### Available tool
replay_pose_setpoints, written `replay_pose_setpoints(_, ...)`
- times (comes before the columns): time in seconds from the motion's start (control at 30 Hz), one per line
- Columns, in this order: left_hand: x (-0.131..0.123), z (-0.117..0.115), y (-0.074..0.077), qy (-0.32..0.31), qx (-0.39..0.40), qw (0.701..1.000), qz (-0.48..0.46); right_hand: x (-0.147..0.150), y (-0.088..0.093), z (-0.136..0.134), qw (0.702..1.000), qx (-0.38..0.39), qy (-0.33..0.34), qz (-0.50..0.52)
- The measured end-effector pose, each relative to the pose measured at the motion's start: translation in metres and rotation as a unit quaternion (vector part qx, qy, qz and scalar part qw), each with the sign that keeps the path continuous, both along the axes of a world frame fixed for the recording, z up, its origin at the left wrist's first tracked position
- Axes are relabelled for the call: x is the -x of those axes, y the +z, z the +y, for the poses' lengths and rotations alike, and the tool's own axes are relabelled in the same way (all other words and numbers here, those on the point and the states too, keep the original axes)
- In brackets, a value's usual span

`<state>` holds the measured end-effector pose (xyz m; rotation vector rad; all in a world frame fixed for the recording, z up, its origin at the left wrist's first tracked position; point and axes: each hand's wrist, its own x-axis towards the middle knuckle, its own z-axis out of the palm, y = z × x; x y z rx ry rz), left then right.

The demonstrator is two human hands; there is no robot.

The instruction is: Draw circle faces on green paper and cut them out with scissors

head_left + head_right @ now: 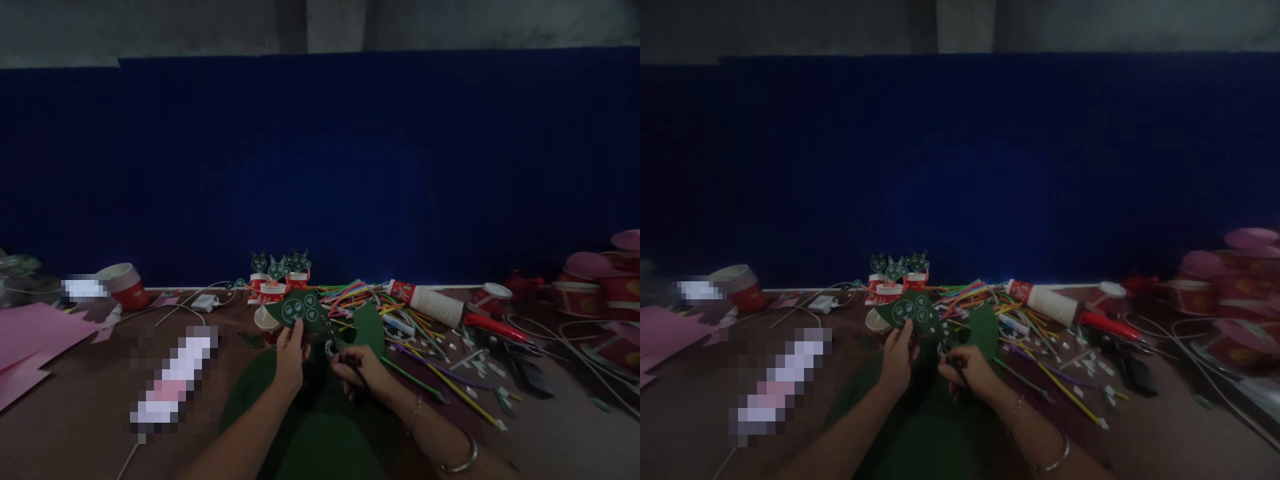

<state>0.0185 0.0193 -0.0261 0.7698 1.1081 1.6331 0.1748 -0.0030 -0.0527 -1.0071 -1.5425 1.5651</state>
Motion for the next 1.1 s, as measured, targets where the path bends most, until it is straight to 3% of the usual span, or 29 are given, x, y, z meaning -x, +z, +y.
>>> replay_pose_setpoints(0.1,0.002,0.003,-0.002,0.020,0.010,1.000,0.003,-0.003,0.003,0.000,1.000,-0.002,0.004,0.013)
replay_pose_setpoints(0.2,0.003,0.003,-0.004,0.057,0.018,0.998,-0.018,-0.005,0.007,0.001,0.999,-0.018,-0.045,0.023)
replay_pose_setpoints(0.3,0.003,0.001,-0.004,0.042,-0.014,0.999,-0.001,-0.004,0.010,0.001,0.996,-0.017,-0.083,0.019)
replay_pose_setpoints(0.4,0.003,-0.003,-0.004,0.006,-0.047,0.997,0.059,-0.001,0.012,0.000,0.998,-0.010,-0.064,-0.001)
replay_pose_setpoints(0.53,0.004,-0.003,-0.005,0.004,-0.059,0.992,0.115,0.001,0.009,-0.001,0.999,-0.015,-0.046,-0.020)
replay_pose_setpoints(0.77,0.005,-0.003,-0.004,0.022,-0.050,0.991,0.124,0.001,-0.002,0.000,0.999,-0.003,-0.010,-0.041)
replay_pose_setpoints(1.1,-0.002,-0.007,-0.002,-0.043,-0.077,0.985,0.149,0.001,0.006,-0.004,0.999,0.014,0.023,-0.035)
